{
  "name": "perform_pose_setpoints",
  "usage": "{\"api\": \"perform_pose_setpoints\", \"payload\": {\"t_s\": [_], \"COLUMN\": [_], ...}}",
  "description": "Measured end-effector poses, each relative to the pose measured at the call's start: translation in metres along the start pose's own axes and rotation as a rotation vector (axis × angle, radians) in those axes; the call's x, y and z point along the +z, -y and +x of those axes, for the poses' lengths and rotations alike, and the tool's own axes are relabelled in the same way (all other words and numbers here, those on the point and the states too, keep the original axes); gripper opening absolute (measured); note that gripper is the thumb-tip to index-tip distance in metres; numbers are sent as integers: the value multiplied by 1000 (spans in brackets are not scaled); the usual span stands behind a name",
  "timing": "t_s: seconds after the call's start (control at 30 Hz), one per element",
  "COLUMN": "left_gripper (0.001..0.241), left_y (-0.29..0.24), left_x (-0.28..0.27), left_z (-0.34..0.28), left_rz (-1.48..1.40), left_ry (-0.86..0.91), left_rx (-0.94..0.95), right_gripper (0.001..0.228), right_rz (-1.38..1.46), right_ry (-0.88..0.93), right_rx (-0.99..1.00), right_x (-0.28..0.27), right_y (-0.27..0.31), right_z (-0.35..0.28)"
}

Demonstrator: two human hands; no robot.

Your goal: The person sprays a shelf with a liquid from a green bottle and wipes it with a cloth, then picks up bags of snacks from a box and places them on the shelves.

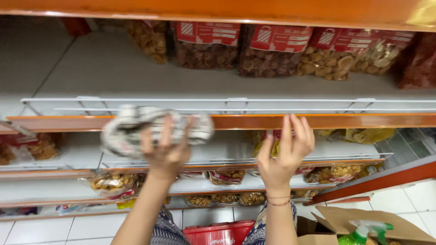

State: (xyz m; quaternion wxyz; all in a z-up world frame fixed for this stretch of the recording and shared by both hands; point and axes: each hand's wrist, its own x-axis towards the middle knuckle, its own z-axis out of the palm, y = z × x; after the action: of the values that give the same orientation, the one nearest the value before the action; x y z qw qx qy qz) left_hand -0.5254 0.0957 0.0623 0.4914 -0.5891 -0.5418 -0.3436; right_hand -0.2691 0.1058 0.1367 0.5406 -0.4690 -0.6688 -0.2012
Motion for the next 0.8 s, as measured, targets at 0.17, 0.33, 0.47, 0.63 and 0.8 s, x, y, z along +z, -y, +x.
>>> {"api": "perform_pose_setpoints", "payload": {"t_s": [0.17, 0.33, 0.47, 0.63, 0.8], "left_gripper": [62, 37, 28, 25, 30], "left_y": [31, -11, -63, -107, -149], "left_x": [-43, -54, -50, -63, -47], "left_z": [18, 63, 79, 91, 108], "left_rz": [-213, -349, -96, 20, -28], "left_ry": [-16, -1, -24, 48, 25], "left_rx": [-422, -251, -185, -92, -40], "right_gripper": [37, 26, 26, 35, 30], "right_rz": [24, 86, 107, 162, 219], "right_ry": [23, 18, -2, 32, -48], "right_rx": [-65, -147, -161, -143, -37], "right_x": [5, -4, -5, -16, -25], "right_y": [-4, -19, -21, -19, -33], "right_z": [-3, -5, -4, -9, -17]}}
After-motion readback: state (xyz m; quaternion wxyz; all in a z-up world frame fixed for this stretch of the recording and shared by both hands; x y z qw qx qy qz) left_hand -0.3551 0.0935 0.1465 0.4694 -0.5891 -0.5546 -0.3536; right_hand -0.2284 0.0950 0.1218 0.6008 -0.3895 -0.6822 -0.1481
